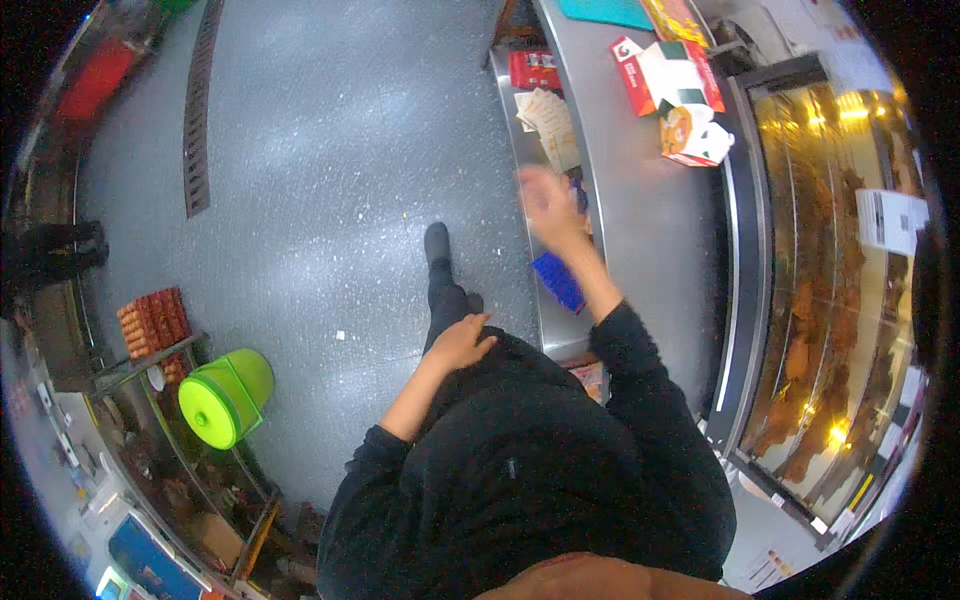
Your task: The person retrieves a printed order slip and assembles multiple food orders at a counter. They place steamed buns and fried chicken pieces into boxes, add yellow side items, and close the boxes. The person handles order slips, boxes, buns, chicken, and side items throughout the process.
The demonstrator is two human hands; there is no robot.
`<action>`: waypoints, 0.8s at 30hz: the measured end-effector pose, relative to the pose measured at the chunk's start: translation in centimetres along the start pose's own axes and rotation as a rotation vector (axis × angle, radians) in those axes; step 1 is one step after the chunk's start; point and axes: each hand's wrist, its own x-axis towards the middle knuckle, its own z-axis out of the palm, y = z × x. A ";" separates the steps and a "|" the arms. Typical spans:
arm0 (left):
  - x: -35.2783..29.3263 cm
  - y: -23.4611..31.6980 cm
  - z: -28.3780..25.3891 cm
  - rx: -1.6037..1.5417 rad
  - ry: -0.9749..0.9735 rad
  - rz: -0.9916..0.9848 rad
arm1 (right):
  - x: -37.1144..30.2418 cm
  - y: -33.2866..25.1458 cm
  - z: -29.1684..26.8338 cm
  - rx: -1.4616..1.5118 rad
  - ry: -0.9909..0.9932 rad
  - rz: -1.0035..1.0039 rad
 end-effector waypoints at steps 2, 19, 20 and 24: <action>0.8 -3.1 0.4 0.000 -0.048 -0.118 | -2.9 0.7 5.6 -0.220 -0.750 0.072; 9.5 -16.2 -12.9 0.356 -0.740 -0.530 | 9.4 -2.1 20.1 0.089 -0.694 0.331; 9.7 -16.6 -13.4 0.362 -0.765 -0.530 | 10.0 -2.1 20.2 0.115 -0.632 0.326; 10.3 -17.7 -14.2 0.463 -0.861 -0.493 | 9.6 -0.4 20.1 0.239 -0.453 0.486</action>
